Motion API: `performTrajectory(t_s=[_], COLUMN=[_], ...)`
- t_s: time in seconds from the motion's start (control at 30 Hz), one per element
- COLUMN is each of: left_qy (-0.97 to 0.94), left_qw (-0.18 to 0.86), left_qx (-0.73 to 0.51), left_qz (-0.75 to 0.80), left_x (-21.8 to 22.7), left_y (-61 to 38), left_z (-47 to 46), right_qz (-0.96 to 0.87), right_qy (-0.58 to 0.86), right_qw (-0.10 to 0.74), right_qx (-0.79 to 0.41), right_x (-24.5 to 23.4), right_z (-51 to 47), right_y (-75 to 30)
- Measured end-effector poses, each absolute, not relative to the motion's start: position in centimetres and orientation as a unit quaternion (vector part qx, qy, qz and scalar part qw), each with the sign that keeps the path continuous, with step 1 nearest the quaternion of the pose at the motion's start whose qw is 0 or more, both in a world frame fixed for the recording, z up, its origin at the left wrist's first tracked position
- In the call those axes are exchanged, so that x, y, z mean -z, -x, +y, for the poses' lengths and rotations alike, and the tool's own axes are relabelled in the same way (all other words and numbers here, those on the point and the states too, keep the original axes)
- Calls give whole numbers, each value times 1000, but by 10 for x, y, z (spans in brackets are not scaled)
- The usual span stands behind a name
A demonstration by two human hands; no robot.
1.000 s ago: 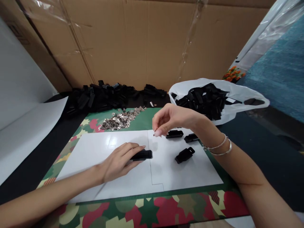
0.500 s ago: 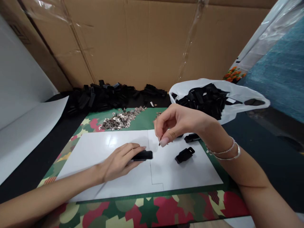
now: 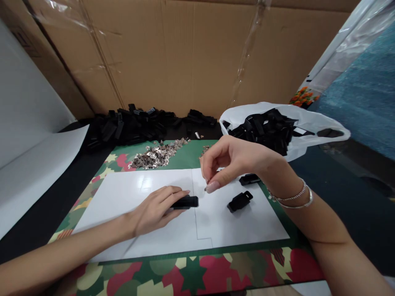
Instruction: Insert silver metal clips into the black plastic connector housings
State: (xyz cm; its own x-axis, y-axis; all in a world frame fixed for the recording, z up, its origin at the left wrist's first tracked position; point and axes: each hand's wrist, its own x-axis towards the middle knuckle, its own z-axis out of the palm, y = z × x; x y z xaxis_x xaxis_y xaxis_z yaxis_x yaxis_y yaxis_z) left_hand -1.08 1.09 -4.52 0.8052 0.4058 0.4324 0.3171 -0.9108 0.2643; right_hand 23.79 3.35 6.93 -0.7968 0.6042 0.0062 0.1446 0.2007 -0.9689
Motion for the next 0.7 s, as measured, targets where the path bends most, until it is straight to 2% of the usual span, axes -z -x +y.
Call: performTrajectory(t_s=[0.47, 0.7], left_qy=[-932, -912], left_qw=[120, 120], left_qx=[-259, -310], left_qz=[222, 239], left_x=[41, 16], left_y=[12, 11], left_z=[9, 4], right_qz=[-682, -700], right_qy=[240, 313], right_qw=[180, 151], right_qx=[-667, -623], right_x=[-63, -57], right_z=[39, 39], right_y=[-239, -235])
